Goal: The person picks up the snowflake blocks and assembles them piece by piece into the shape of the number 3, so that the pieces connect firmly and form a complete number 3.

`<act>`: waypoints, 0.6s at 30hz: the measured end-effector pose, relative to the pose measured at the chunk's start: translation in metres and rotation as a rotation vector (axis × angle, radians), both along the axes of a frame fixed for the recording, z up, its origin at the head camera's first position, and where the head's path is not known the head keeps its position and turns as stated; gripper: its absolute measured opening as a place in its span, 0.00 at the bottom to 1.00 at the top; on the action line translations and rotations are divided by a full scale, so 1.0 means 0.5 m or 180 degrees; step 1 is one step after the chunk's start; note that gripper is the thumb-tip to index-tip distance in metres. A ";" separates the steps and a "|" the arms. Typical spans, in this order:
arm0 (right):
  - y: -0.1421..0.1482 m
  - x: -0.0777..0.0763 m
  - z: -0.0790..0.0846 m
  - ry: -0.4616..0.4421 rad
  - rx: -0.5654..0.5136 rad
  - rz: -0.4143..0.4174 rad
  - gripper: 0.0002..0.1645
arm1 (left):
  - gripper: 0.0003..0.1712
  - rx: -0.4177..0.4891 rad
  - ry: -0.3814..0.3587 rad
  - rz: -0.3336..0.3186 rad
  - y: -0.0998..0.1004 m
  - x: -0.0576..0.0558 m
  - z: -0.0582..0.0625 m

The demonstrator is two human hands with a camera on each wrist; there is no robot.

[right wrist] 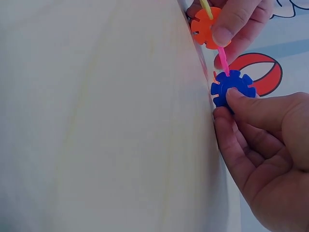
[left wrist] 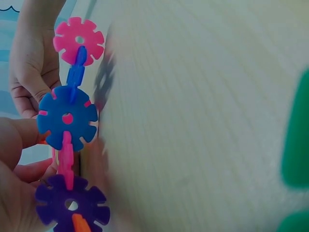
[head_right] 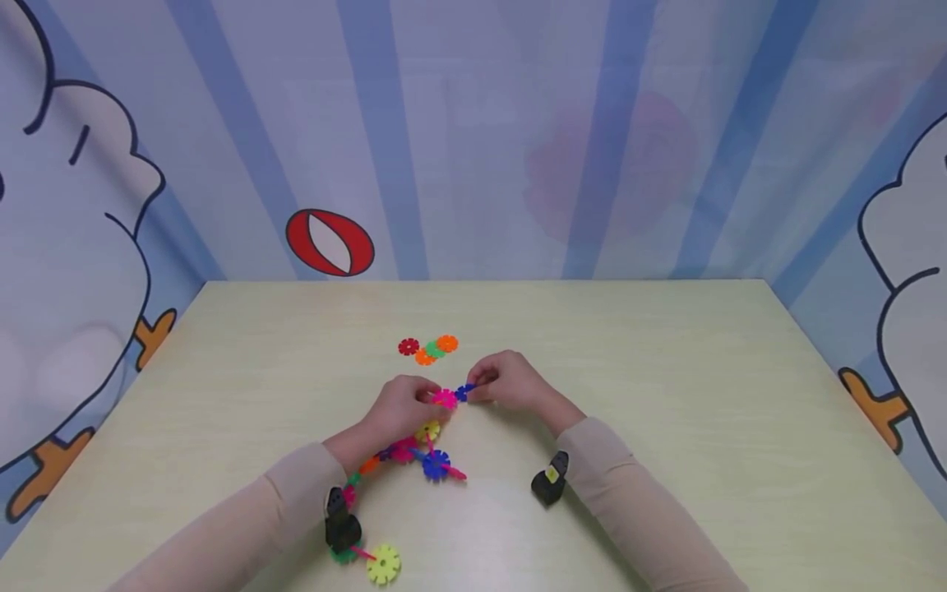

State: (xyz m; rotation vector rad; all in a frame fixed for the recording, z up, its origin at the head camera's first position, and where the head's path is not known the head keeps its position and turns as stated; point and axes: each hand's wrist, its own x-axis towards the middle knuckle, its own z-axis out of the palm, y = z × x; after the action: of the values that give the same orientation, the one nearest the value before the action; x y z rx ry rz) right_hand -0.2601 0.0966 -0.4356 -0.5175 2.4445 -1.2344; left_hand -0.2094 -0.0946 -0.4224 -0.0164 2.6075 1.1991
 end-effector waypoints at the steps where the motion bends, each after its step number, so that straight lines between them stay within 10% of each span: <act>1: 0.000 0.000 0.000 0.0004 -0.0001 0.0012 0.06 | 0.24 0.0012 -0.0011 0.0006 0.000 0.000 0.000; 18: -0.021 0.005 -0.003 0.0088 -0.0085 0.0012 0.06 | 0.21 0.0053 0.0024 -0.0018 -0.007 0.000 -0.002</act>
State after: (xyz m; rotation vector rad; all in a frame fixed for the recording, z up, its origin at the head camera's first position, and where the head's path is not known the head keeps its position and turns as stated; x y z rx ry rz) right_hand -0.2579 0.0862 -0.4372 -0.5502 2.4518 -1.2683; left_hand -0.2094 -0.0983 -0.4233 -0.0011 2.6022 1.2213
